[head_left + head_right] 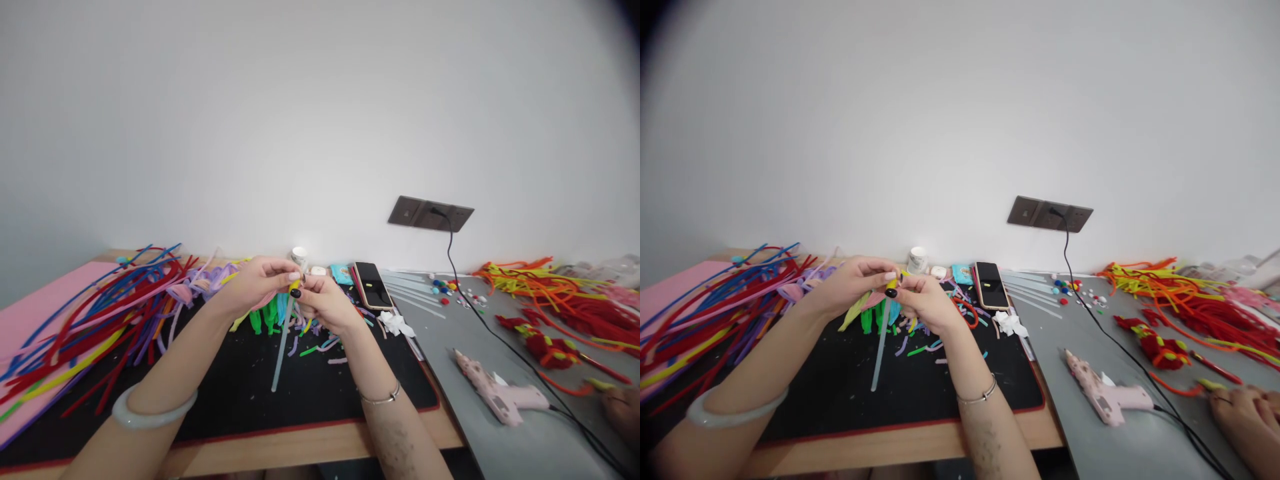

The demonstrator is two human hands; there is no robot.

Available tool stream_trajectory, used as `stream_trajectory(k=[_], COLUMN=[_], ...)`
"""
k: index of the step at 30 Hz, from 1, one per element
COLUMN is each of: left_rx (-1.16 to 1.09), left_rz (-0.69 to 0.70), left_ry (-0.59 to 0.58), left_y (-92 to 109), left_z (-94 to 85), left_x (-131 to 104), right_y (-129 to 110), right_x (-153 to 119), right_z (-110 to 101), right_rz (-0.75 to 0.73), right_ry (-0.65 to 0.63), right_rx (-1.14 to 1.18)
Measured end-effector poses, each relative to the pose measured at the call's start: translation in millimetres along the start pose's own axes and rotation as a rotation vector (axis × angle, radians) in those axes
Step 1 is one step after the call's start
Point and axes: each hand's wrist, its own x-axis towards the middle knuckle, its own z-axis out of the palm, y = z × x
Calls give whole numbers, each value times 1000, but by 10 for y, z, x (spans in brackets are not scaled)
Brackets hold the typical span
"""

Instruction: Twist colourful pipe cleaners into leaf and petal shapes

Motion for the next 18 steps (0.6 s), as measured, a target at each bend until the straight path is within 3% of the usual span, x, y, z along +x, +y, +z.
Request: stream_trajectory(k=[6,18], left_rx=[-251,-347], left_rz=[-49,-48], left_ry=[-36,105], left_y=[-223,-510], left_z=[-75,-99], left_x=[13,41], right_y=[68,123], right_x=[22,102], right_z=[86,89], right_rz=[-3,-25], right_ry=[-55,183], right_rx=[117,133])
